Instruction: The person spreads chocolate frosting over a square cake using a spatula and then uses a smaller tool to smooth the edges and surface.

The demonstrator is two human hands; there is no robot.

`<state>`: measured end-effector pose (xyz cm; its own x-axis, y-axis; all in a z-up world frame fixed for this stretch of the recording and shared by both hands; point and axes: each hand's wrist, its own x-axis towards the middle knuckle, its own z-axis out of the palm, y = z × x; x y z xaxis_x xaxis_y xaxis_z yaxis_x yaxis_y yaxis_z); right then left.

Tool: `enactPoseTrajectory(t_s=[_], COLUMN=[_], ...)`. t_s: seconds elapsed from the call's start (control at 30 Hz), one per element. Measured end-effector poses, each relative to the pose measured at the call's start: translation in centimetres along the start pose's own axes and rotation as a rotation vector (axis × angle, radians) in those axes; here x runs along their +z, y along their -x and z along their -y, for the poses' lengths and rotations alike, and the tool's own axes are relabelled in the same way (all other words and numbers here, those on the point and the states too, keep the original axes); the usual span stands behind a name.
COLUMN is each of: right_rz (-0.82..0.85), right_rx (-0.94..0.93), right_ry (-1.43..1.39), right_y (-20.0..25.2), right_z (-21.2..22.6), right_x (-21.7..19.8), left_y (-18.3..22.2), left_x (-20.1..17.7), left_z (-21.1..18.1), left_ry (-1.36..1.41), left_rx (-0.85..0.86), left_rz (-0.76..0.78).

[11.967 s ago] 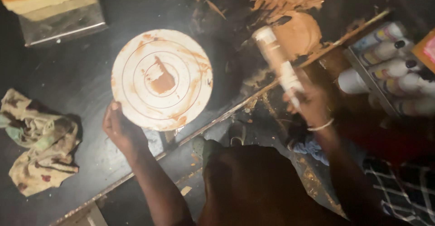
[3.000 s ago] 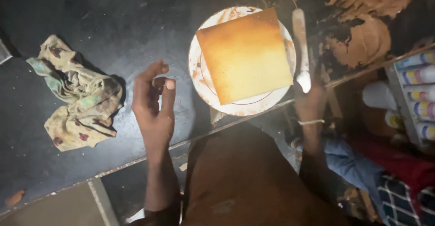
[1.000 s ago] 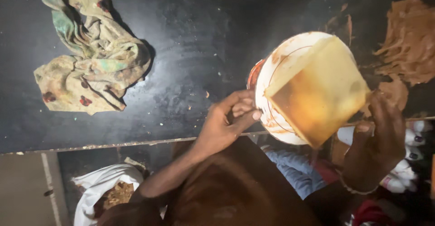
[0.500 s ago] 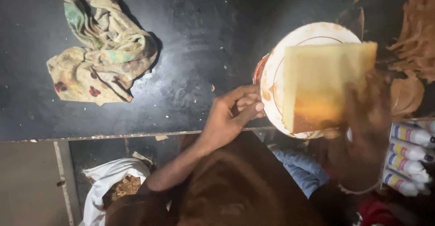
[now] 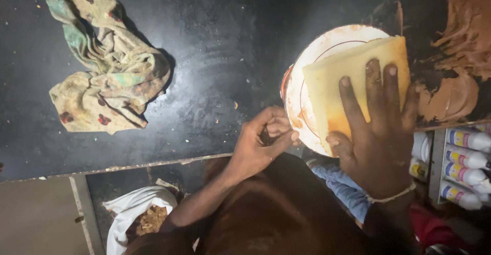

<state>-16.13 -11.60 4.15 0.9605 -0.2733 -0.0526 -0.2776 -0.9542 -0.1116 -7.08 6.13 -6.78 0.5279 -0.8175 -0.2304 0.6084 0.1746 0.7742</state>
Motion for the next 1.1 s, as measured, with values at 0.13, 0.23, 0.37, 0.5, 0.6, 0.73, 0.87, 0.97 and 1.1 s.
enactPoseTrajectory(t_s=[0.13, 0.23, 0.37, 0.5, 0.6, 0.73, 0.87, 0.97, 1.1], right_rz=[0.003, -0.053, -0.122, -0.122, -0.100, -0.082, -0.102, -0.066, -0.035], right_rx=[-0.061, -0.141, -0.085, -0.079, -0.104, -0.041, -0.124, -0.167, -0.252], right_ry=[0.006, -0.110, -0.280, -0.333, -0.325, -0.084, -0.027, -0.052, -0.115], right_y=[0.5, 0.8, 1.8, 2.3, 1.4, 0.7, 0.0, 0.2, 0.3], right_z=[-1.0, -2.3, -1.9, -0.4, 0.3, 1.4, 1.4, 0.9, -1.3], right_x=[0.1, -0.9, -2.3, -3.2, -2.6, -0.7, -0.2, -0.5, -0.9], left_y=[0.3, 0.4, 1.0, 0.6, 0.4, 0.0, 0.1, 0.2, 0.1], left_x=[0.0, 1.0, 1.1, 0.2, -0.7, -0.5, -0.1, 0.1, 0.6], left_z=[0.8, 1.2, 0.8, 0.4, 0.1, 0.2, 0.3, 0.5, 1.3], left_ry=[-0.017, -0.029, -0.176, -0.205, -0.068, -0.072, -0.103, -0.114, -0.016], left_rx=[0.057, 0.039, 0.054, 0.082, 0.028, 0.011, 0.019, 0.019, 0.007], left_rz=[0.018, 0.058, 0.216, 0.140, 0.090, 0.105, 0.131, 0.131, 0.172])
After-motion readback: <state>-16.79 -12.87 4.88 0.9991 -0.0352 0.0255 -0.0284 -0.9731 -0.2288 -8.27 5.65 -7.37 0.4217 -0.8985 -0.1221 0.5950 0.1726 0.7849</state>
